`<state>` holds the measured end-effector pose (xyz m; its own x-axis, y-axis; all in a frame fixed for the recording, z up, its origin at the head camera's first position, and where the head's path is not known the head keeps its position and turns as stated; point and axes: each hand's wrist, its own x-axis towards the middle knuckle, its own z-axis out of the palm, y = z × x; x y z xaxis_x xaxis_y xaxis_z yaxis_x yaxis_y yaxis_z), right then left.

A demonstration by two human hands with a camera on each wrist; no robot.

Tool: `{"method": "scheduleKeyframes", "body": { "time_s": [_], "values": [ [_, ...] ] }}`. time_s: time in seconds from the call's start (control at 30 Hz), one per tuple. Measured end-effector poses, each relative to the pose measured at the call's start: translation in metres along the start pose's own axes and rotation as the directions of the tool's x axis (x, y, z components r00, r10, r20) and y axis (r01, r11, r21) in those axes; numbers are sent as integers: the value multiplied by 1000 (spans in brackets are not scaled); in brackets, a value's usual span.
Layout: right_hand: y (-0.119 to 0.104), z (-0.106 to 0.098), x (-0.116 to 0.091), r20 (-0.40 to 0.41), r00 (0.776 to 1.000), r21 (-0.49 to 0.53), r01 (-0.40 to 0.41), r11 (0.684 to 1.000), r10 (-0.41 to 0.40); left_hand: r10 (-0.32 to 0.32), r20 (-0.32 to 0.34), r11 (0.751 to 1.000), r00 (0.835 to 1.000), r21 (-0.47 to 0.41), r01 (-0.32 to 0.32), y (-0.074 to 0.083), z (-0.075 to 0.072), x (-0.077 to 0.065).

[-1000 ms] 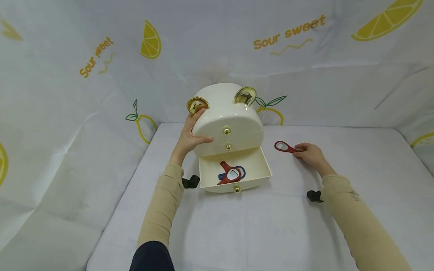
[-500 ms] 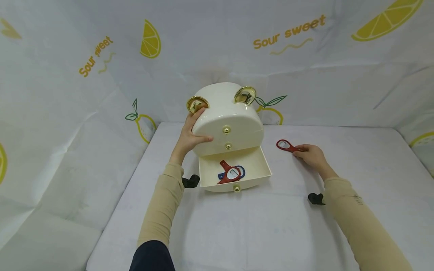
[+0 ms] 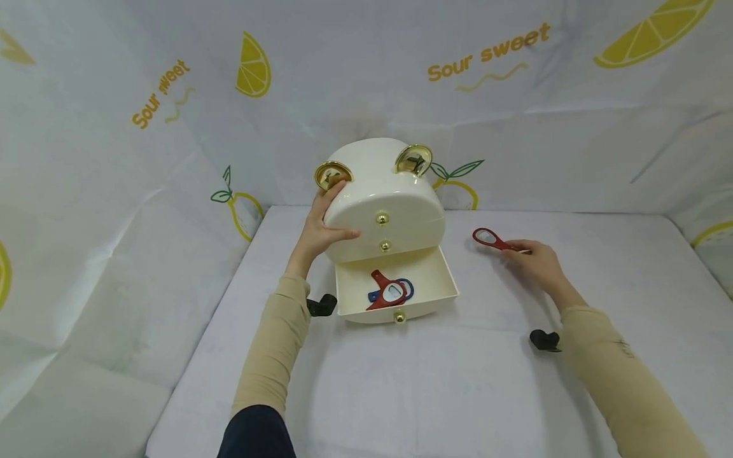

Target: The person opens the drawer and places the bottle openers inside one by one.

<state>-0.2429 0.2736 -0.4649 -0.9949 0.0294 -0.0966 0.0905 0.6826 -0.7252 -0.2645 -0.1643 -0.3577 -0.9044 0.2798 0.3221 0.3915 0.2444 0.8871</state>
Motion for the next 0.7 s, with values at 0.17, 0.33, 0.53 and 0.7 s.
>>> {"method": "scheduleKeyframes", "body": {
  "time_s": [0.17, 0.33, 0.53, 0.7],
  "values": [
    [-7, -7, -5, -50, 999, 36, 2, 999, -1, -10, -1, 1000, 1000, 2, 10, -1, 0, 0],
    [-17, -15, -14, -77, 997, 91, 9, 996, -2, 2, 1, 1000, 1000, -6, -2, -9, -1, 3],
    [-31, -25, -25, -105, 994, 145, 53, 988, -38, 19, -14, 1000, 1000, 24, -18, -25, -1, 7],
    [-44, -29, -36, -123, 990, 191, 92, 977, -69, 35, -16, 999, 999, 26, -35, -27, -2, 8]
  ]
}}
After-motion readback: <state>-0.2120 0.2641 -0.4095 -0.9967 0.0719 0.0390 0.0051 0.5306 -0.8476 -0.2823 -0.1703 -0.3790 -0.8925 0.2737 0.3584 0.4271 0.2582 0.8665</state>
